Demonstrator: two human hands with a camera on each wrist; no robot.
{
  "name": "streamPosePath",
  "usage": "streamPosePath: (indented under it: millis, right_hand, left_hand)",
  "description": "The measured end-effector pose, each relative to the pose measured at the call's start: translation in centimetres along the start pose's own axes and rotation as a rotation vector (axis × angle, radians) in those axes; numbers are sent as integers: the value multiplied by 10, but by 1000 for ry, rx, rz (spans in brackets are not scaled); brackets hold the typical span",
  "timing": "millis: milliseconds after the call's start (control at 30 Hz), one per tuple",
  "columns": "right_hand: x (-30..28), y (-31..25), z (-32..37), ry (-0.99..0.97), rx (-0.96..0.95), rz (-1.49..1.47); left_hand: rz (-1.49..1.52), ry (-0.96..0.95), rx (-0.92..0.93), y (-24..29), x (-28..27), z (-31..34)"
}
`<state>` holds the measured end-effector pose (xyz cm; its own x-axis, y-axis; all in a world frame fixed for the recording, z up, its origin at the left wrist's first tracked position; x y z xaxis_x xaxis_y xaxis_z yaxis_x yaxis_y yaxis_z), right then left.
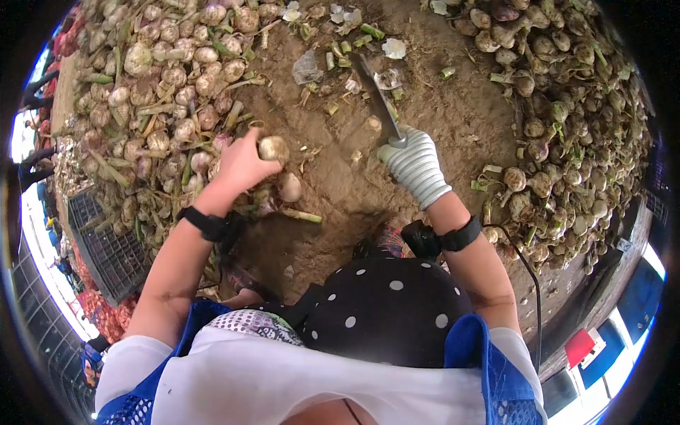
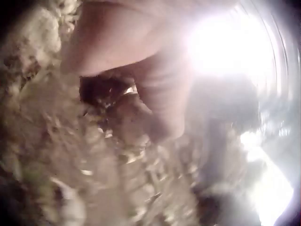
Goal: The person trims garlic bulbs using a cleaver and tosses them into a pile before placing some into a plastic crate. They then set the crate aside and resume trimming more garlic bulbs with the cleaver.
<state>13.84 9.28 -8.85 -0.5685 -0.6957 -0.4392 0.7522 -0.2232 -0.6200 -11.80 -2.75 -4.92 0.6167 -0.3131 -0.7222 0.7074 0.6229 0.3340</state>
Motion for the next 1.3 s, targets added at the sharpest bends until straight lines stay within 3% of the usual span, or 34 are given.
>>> streamPosePath:
  millis: [33, 100, 167, 233, 300, 367, 400, 433, 500, 533, 567, 633, 667, 800, 867, 900, 967, 1000, 1133, 1200, 1233, 1300]
  right_hand:
    - [-2, -3, 1, 22, -40, 20]
    - [-9, -24, 19, 6, -107, 110]
    - [-19, -50, 37, 194, -430, 315]
    - [-29, -74, 56, 322, -535, 480]
    - [-27, -91, 73, 415, -763, 727]
    - [-23, -90, 74, 409, -742, 823]
    - [-22, -96, 77, 449, -782, 846]
    - [-21, -101, 81, 490, -823, 869]
    - [-19, -107, 84, 466, -843, 858]
    - [-17, -110, 85, 451, -848, 858]
    - [-15, -111, 86, 435, -855, 857]
    - [-10, -111, 83, 411, -822, 901]
    - [-10, -112, 82, 417, -811, 874]
    - [-7, -93, 68, 422, -734, 845]
    - [-5, -76, 62, 410, -725, 838]
    - [-5, -70, 60, 397, -715, 827]
    - [-7, -64, 59, 369, -673, 799]
    - [-9, -63, 60, 368, -671, 786]
    - [-11, -57, 59, 337, -642, 821]
    - [-31, -3, 14, 416, -358, 1072]
    - [-62, 7, 16, 370, -119, 1012]
    - [-81, 6, 18, 475, -125, 1016]
  left_hand:
    - [-1, 1, 11, 3, 0, -2]
    - [1162, -60, 181, 21, -6, -2]
    - [1230, -97, 195, 41, -22, 5]
    - [1125, -96, 353, 71, -39, 19]
    - [1240, -169, 295, 75, -27, 18]
    - [1675, -289, 64, 78, -15, 20]
    - [1328, -108, 328, 74, -17, 17]
    - [1328, -114, 328, 73, -13, 17]
    - [1114, 1, 521, 88, -21, 24]
    - [1364, -28, 490, 87, -17, 26]
    - [1365, -28, 491, 87, -15, 28]
    - [826, 264, 555, 87, -22, 35]
    - [822, 355, 596, 87, -20, 38]
    - [1125, 163, 442, 87, 1, 36]
    - [1193, 170, 650, 93, 5, 43]
    - [1196, 171, 650, 94, 6, 46]
    - [1157, 140, 576, 97, 12, 49]
    - [1393, 82, 486, 95, 19, 49]
    - [1378, 89, 404, 98, 18, 54]
    - [1144, 291, 549, 102, -9, 70]
    - [1321, 184, 627, 96, -15, 74]
    - [1252, 229, 459, 98, -28, 61]
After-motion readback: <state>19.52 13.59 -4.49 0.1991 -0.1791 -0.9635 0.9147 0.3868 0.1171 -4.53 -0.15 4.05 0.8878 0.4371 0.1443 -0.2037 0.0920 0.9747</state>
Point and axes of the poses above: each hand's wrist, its own z-axis away from the middle knuckle, its own x-axis out of the palm, y = z × x, the point moved 6 cm from there along -z, towards the middle knuckle, and after that the axes turned 15 degrees about z, right-handed, at the moved point
